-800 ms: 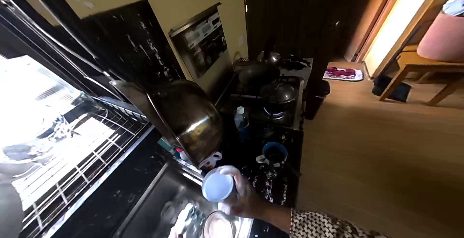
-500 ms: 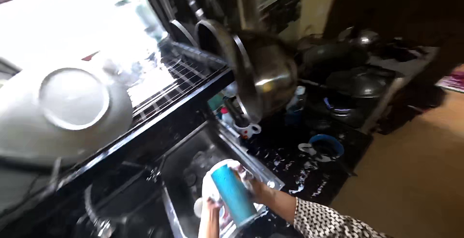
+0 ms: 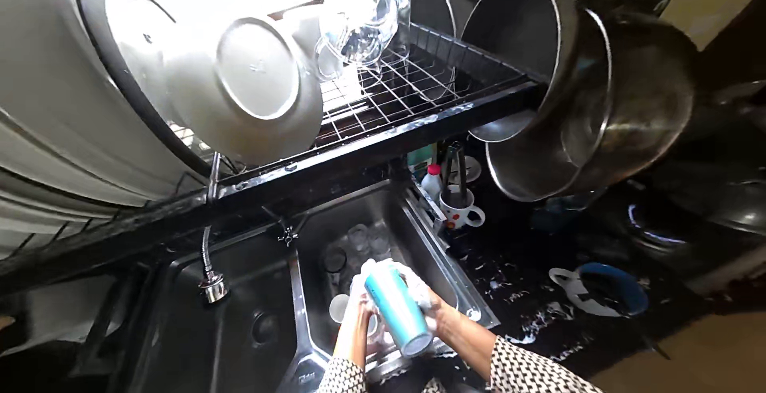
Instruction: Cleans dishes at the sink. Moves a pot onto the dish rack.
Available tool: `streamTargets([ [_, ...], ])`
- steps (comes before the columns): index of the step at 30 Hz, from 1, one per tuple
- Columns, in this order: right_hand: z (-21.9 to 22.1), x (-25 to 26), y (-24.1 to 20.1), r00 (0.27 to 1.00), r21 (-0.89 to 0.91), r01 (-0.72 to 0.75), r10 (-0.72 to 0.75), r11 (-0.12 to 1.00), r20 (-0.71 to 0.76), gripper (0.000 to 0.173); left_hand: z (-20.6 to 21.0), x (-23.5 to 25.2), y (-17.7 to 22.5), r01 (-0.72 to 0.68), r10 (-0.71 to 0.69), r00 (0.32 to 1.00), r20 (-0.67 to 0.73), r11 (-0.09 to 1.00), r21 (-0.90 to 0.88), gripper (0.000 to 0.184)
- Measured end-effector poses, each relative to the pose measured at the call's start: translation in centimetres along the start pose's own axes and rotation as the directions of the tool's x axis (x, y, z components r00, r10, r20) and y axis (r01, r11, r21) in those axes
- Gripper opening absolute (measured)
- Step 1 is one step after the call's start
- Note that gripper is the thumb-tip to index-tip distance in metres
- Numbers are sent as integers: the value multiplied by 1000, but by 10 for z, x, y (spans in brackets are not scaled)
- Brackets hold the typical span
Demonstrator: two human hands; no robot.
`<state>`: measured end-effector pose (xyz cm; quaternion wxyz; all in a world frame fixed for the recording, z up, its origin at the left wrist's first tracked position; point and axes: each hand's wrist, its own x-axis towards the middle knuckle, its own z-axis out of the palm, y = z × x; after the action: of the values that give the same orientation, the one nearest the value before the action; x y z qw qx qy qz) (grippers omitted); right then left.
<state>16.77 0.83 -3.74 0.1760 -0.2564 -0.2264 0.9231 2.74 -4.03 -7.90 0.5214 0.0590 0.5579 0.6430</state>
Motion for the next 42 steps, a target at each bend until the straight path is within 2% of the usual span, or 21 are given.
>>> streamTargets([
  [3,1,-2,-6,984,-35,48,-54,998,-168,50,1,22,16,-196,188,980,-63,967,-161,25],
  [5,0,6,-8,936,-28,103,-106,994,-334,43,7,15,30,-407,411,908,-83,912,60,19],
  [7,-1,16,-7,885,-9,172,-159,985,-438,41,20,-14,34,-538,522,836,169,722,435,28],
  [10,1,8,0,857,-103,266,-284,958,-431,33,48,-71,33,-521,216,849,481,200,830,40],
  [12,-2,4,1,890,-158,250,-291,955,-352,39,59,-80,35,-488,91,872,481,69,870,41],
  [14,8,15,-5,894,-51,241,-243,969,-378,44,59,-52,49,-513,246,851,463,208,833,38],
  [16,11,15,-8,950,114,204,-169,972,-262,60,55,0,60,-592,458,805,378,568,571,26],
  [17,6,14,-4,972,160,204,-181,966,-146,67,47,14,63,-508,384,854,350,762,403,30],
  [19,-14,22,4,970,188,208,-227,960,83,77,37,24,65,-362,291,902,319,912,193,19],
  [21,-24,30,7,972,139,135,-159,981,175,70,38,20,74,-497,371,858,355,772,395,20],
  [23,-15,29,6,981,-222,193,-191,956,29,51,47,5,90,-553,376,820,431,328,766,34],
  [24,-8,30,7,963,-463,221,-267,858,-34,73,57,-5,94,-510,345,827,443,131,850,38],
  [25,-4,35,11,935,-580,232,-343,781,-89,85,62,-10,94,-509,353,815,459,58,859,39],
  [27,5,38,8,926,-469,252,-352,846,-136,79,54,6,91,-616,451,762,465,282,736,37],
  [29,11,31,3,972,-106,160,-176,981,-156,29,35,27,76,-559,473,829,299,727,398,25],
  [31,-3,34,0,999,187,24,-15,982,-51,49,24,26,59,-338,318,941,119,907,251,19],
  [34,1,40,-5,975,154,123,-90,980,-203,42,31,1,52,-382,330,924,196,744,548,30],
  [37,14,25,-12,907,53,227,-191,972,-376,33,50,-57,55,-476,133,878,461,127,870,37],
  [38,12,19,-13,905,15,251,-229,968,-358,35,45,-67,43,-511,130,855,502,43,858,37],
  [41,11,28,-17,929,133,256,-206,957,-307,39,1,-36,-16,-715,607,613,506,154,682,44],
  [42,10,30,-18,948,195,221,-163,955,-273,41,-4,-26,-15,-724,676,616,404,285,628,48],
])
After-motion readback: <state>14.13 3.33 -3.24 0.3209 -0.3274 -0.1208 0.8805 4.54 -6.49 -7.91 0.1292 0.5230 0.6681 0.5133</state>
